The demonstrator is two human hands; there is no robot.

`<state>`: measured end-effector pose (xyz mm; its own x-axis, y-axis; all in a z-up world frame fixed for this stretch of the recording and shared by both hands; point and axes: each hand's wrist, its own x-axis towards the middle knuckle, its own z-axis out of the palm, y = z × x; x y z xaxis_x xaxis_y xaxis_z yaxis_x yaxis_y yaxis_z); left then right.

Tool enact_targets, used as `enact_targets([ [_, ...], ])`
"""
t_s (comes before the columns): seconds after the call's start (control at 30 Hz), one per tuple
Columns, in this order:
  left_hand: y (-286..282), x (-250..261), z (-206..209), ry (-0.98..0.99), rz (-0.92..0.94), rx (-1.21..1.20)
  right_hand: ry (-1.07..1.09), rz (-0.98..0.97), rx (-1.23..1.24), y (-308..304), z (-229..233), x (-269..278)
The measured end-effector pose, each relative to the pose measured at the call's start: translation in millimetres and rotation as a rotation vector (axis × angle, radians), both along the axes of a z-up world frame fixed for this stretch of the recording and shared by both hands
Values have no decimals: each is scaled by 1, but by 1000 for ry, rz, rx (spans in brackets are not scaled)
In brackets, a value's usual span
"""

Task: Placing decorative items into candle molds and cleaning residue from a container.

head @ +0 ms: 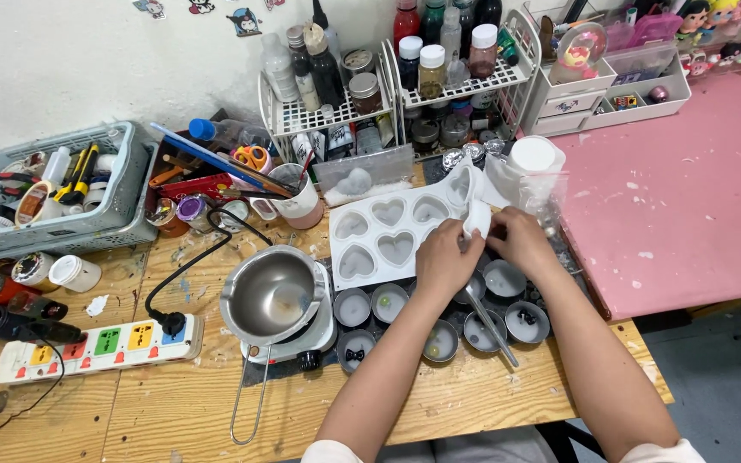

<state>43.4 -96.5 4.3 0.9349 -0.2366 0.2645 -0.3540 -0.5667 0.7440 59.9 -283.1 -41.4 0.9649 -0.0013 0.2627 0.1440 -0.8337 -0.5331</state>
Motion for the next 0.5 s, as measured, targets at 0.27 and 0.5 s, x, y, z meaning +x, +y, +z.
enact_targets([
  [0.27,2,-7,15,-19,-51,21,187,-147,924,-25,-9,10],
  [0.5,-7,12,-21,-219,-101,34,172,-144,765,-6,7,3],
])
